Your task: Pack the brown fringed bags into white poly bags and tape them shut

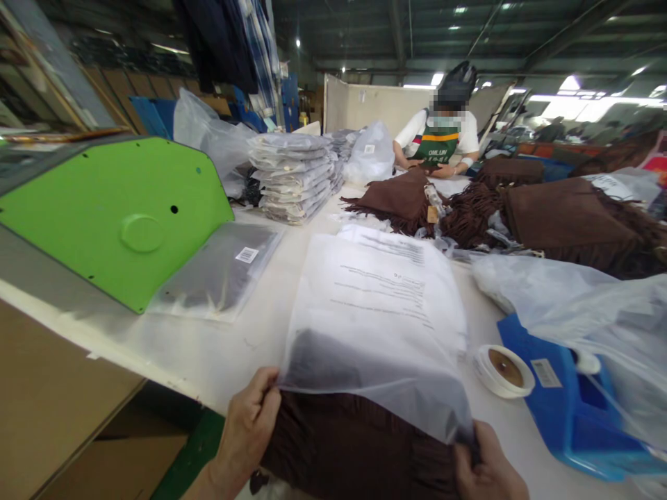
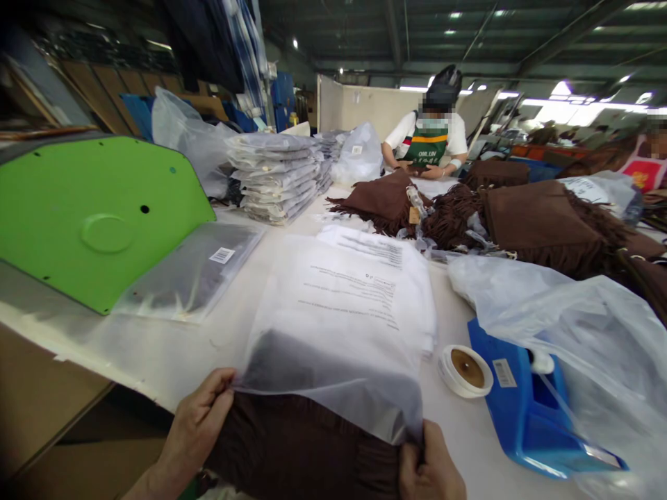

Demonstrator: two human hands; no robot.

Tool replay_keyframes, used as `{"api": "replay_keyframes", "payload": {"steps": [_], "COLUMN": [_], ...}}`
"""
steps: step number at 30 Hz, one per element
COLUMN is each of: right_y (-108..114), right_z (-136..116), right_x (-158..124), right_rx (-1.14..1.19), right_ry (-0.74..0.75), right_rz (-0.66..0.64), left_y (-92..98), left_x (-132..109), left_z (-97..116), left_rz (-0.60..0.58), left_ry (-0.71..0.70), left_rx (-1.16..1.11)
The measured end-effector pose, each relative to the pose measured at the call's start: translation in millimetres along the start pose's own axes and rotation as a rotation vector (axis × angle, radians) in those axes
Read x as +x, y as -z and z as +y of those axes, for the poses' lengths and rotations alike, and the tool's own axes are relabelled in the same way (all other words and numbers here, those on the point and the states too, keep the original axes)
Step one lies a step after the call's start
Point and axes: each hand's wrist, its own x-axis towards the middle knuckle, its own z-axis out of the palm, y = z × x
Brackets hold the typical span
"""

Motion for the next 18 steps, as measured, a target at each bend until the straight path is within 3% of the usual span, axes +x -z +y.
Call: {"api": "replay_keyframes", "payload": {"steps": [4,10,13,18], "right_y": [-1,0,4,9], "right_z": [-27,-40,-28,-12], "right_x": [23,70,75,61], "right_rx": [-0.006,-0.059,-0.030,0.073], "right_ry": [0.074,0.184,0.162,0.084], "right_rz": [0.049,0.089,0.060,0.052], "left_y": [-12.6,-22.3,-14.5,6.3], "left_x": [23,72,69,38], "left_z": [19,18,9,-4], "left_rz": [0.006,0.052,0.041,-0.029], "left_ry": [0.183,0.204,0.175,0.039], "left_rx": [-0.150,-0.106,-0.065,0.002]}}
